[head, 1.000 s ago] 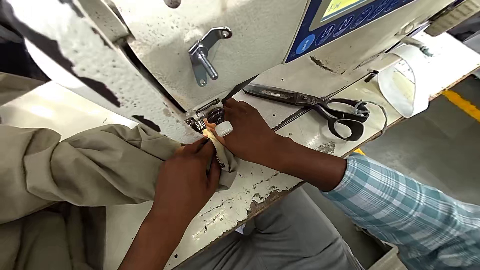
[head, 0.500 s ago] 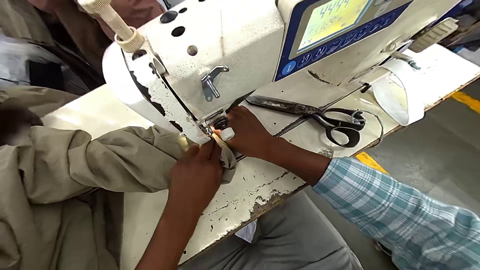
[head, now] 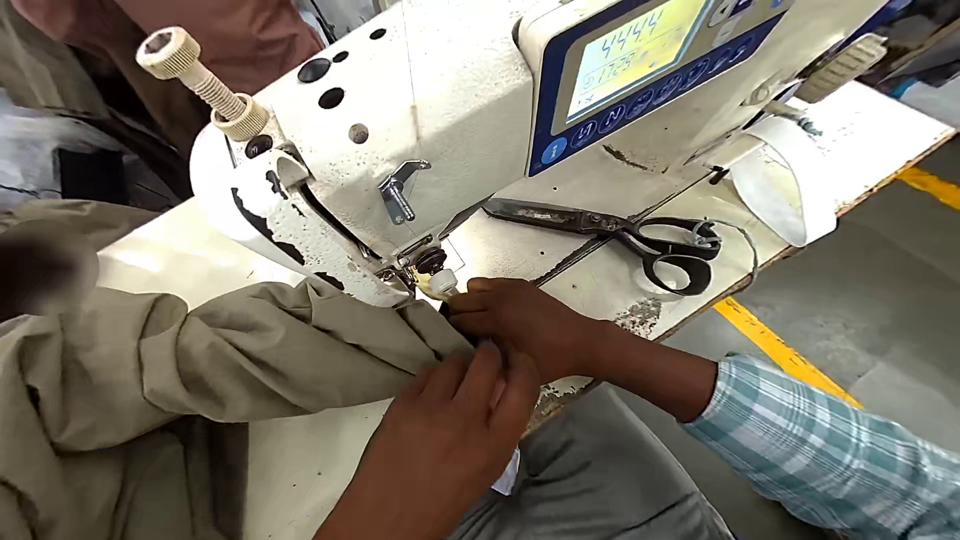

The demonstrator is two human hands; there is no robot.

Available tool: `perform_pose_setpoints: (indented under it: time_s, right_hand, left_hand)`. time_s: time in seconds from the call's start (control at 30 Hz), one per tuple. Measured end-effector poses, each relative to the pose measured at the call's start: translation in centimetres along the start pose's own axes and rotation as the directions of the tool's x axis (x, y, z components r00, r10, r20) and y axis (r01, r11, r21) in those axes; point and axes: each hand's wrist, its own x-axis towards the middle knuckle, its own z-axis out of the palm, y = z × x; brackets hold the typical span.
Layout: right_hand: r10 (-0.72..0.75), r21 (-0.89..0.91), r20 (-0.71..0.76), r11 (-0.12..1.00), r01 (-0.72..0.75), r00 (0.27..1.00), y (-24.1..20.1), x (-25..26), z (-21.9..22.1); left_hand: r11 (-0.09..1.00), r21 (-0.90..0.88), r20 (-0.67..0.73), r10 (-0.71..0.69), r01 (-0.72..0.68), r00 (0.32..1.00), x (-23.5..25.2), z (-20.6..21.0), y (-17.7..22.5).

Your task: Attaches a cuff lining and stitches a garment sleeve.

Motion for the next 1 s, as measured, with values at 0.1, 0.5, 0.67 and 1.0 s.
perform_pose_setpoints:
  time_s: [0.1,0.5,0.67,1.0]
  right_hand:
    - [0.034,0.099,0.003,0.995,-0.034,0.999,0.3,-0.4,0.1]
    - [0.153,0.447,-0.02,0.886,-0.128,0.988,1.3,-0.1,-0.2]
    - [0.044,0.325,-0.028,0.945,-0.033,0.999,1.3,-0.3,0.1]
    - [0.025,0.086,0.033,0.996,-0.028,0.999,0.5,-0.5,0.6]
  left_hand:
    - [0.976,-0.137,0.153,-0.149,0.171,0.977,-2.4,-2.7,-3.9]
    - [0.875,0.352,0.651,-0.483,0.331,0.586,-5.1,-7.3,-13.3]
    - [0.883,0.414,0.155,-0.308,0.221,0.939,-6.7,-9.6,-8.6]
    - [0.939,0.115,0.269,-0.345,0.325,0.899,-2.4,-8.4,-5.4]
